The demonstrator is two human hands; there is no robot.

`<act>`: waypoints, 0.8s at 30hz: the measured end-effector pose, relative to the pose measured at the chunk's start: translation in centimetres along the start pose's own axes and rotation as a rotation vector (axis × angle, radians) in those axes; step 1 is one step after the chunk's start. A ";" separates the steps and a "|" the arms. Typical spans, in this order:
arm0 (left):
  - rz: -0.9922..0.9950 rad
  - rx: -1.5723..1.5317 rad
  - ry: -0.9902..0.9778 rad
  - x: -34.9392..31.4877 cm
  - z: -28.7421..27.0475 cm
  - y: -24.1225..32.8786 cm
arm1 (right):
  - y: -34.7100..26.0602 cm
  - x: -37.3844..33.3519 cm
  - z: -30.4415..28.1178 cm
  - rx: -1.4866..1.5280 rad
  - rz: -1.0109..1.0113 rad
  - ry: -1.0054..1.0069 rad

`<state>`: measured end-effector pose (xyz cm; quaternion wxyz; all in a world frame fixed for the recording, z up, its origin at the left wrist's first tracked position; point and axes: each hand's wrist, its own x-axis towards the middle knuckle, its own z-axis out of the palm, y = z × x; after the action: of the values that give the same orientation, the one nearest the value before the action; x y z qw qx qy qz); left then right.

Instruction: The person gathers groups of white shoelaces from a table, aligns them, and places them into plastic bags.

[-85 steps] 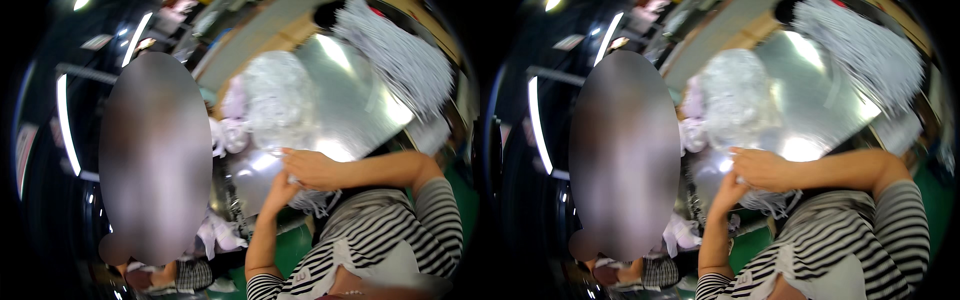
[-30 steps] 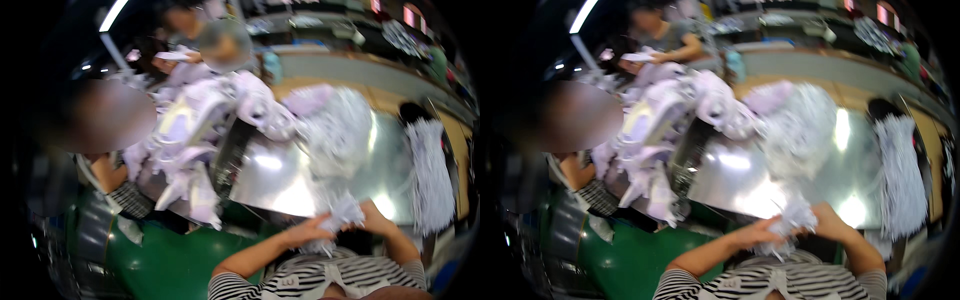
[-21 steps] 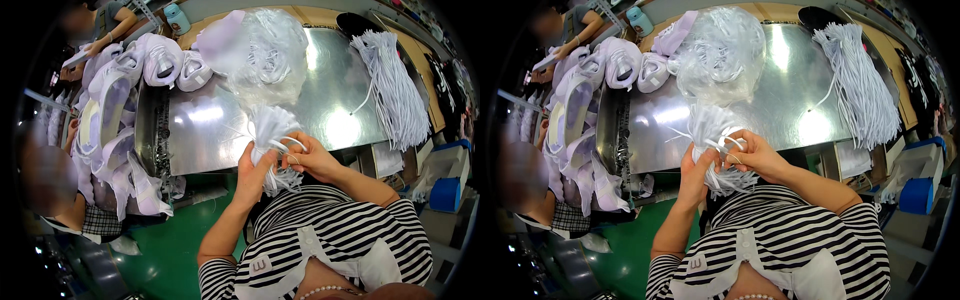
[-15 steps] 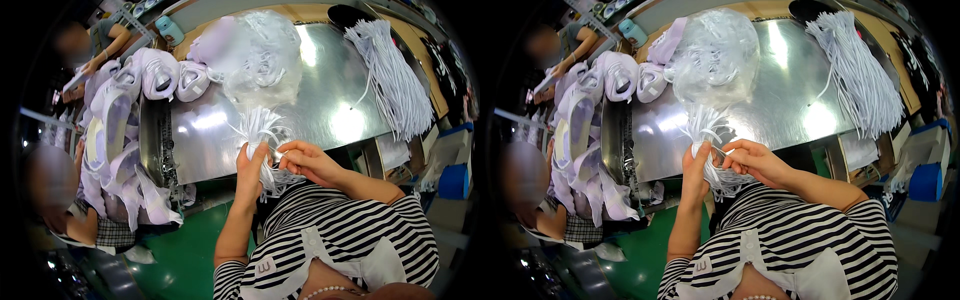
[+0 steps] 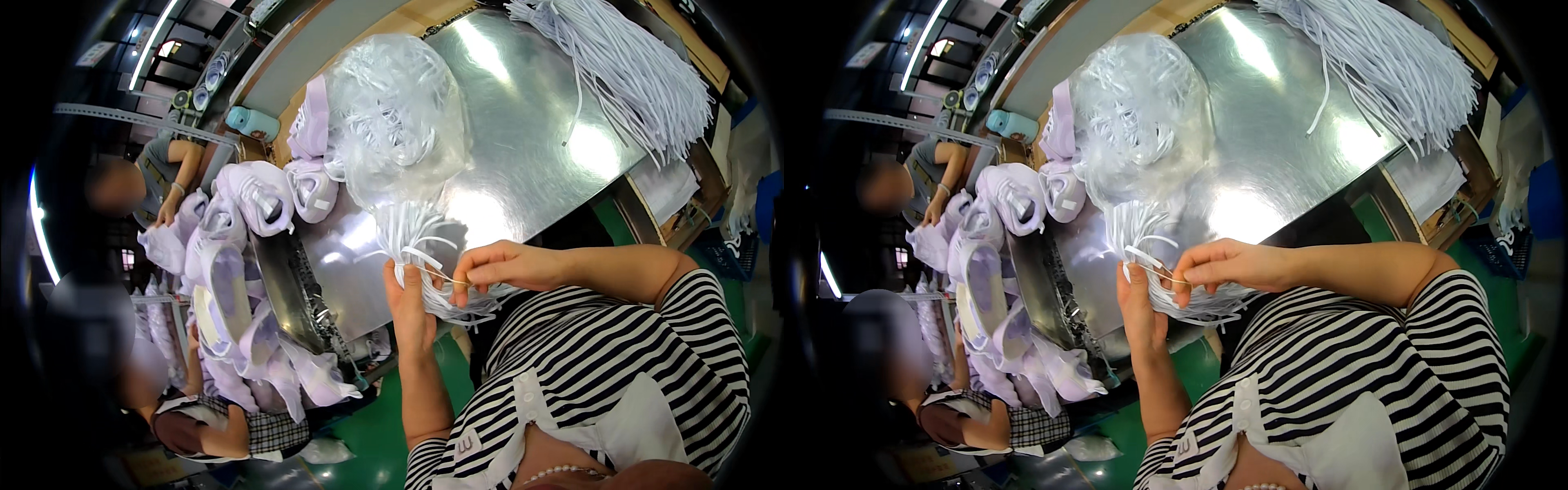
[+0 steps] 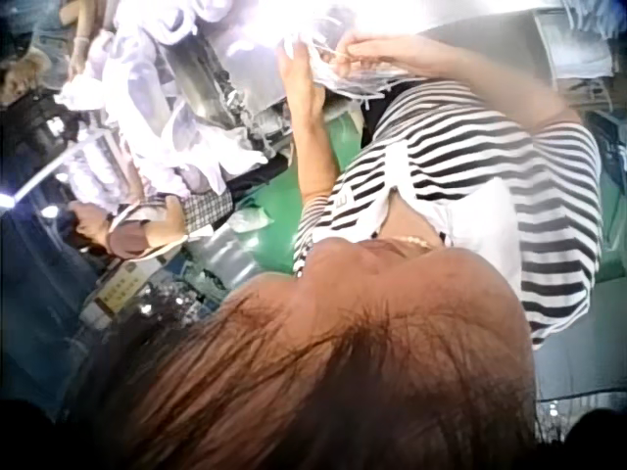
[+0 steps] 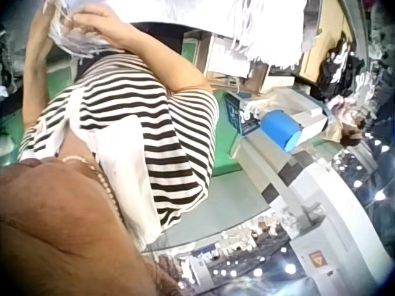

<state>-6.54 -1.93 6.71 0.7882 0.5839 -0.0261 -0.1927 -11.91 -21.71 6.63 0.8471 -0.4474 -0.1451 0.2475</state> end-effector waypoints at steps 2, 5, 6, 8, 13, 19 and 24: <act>-0.015 -0.010 0.018 0.6 -0.7 0.1 | -0.2 0.0 -0.1 -0.036 0.007 -0.021; 0.000 0.016 0.072 1.4 -0.4 0.7 | -0.9 -0.1 -1.0 -0.075 0.089 0.104; 0.013 0.006 0.103 2.2 -0.5 0.9 | -1.6 0.1 -1.2 -0.288 0.115 0.103; 0.036 0.041 0.206 3.4 -0.5 0.7 | -2.1 0.5 -0.8 -0.767 0.048 0.122; 0.195 0.309 0.367 5.8 -1.4 -1.4 | -3.2 2.1 -0.1 -1.968 -0.248 -0.088; 0.357 0.984 0.377 5.9 -0.2 -0.9 | -3.0 3.3 0.3 -2.570 -0.027 -0.335; 0.335 1.173 0.377 5.4 0.6 0.6 | -5.4 4.2 1.9 -2.793 0.274 -0.521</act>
<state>-1.60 -4.16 6.49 0.3482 0.9302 -0.0790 0.0856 -7.74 -20.66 12.28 -0.3616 -0.8534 -0.3711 0.0562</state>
